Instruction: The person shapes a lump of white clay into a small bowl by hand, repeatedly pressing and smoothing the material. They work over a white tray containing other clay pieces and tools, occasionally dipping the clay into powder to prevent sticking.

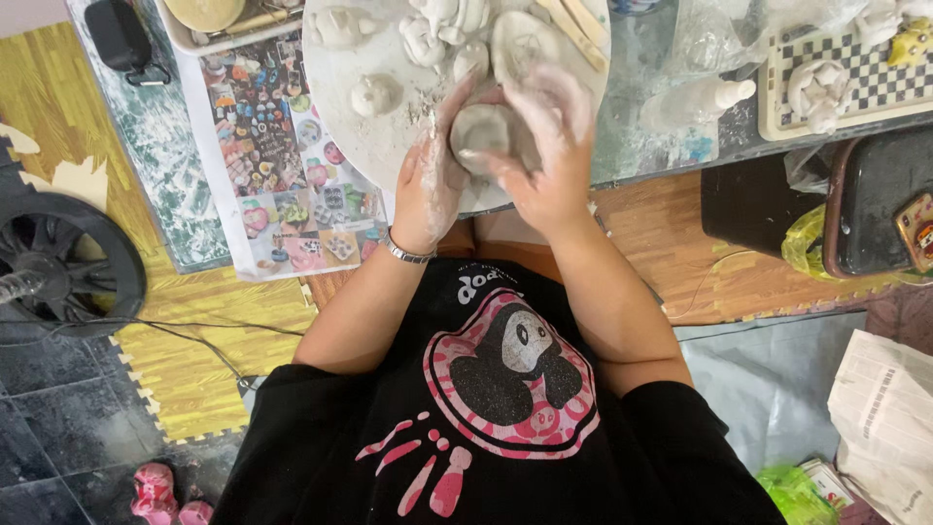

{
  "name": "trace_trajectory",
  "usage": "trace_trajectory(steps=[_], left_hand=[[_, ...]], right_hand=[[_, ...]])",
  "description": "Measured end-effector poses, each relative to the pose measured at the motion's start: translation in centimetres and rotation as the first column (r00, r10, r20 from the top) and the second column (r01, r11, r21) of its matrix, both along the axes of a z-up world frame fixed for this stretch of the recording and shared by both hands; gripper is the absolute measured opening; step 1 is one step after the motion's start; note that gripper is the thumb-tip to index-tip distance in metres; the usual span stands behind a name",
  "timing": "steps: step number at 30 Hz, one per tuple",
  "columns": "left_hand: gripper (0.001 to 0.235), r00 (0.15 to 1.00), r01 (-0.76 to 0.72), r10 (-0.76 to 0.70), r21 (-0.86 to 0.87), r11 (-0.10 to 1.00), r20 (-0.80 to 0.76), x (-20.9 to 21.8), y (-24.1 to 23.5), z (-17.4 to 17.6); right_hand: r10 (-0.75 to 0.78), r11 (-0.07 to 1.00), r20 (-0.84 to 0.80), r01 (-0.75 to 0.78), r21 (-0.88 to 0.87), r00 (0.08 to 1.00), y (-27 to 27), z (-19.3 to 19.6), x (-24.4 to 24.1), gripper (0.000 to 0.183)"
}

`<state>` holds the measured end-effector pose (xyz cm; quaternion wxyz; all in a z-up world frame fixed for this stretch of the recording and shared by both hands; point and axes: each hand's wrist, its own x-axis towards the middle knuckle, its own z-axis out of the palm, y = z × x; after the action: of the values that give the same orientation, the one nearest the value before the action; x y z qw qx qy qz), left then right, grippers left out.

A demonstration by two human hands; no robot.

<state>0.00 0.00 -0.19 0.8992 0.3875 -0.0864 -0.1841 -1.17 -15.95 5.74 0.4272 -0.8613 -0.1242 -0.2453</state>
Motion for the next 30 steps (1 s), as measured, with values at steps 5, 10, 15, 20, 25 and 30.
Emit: trace_trajectory(steps=[5,10,15,20,25,30], left_hand=[[0.058,0.994,-0.096,0.093,0.044,0.994,0.058,-0.2,0.1,-0.5],[0.058,0.992,-0.085,0.088,-0.034,0.996,0.095,-0.3,0.4,-0.4],[0.059,0.991,-0.079,0.077,0.014,0.997,0.109,0.0,0.6,-0.7],[0.070,0.985,-0.065,0.046,0.111,0.992,0.166,-0.2,0.7,-1.6],[0.078,0.986,-0.061,0.048,0.082,0.995,0.157,-0.4,0.7,-1.5],[0.091,0.997,0.055,-0.047,-0.132,0.990,0.059,0.2,1.1,-0.5]], right_hand=[[0.192,0.972,-0.242,-0.219,-0.088,0.951,-0.4,0.8,0.3,0.055],[0.161,0.987,-0.184,-0.162,0.011,0.970,-0.1,-0.7,0.7,0.038],[0.072,0.994,-0.118,-0.061,0.088,0.990,0.7,-2.0,0.6,0.029],[0.102,0.964,-0.296,-0.022,0.264,0.950,0.5,-3.5,1.0,0.029],[0.410,0.869,-0.342,-0.249,0.427,0.845,-1.1,-0.7,0.9,0.061],[0.319,0.940,-0.261,-0.268,0.211,0.911,-0.6,-0.6,0.9,0.045]])
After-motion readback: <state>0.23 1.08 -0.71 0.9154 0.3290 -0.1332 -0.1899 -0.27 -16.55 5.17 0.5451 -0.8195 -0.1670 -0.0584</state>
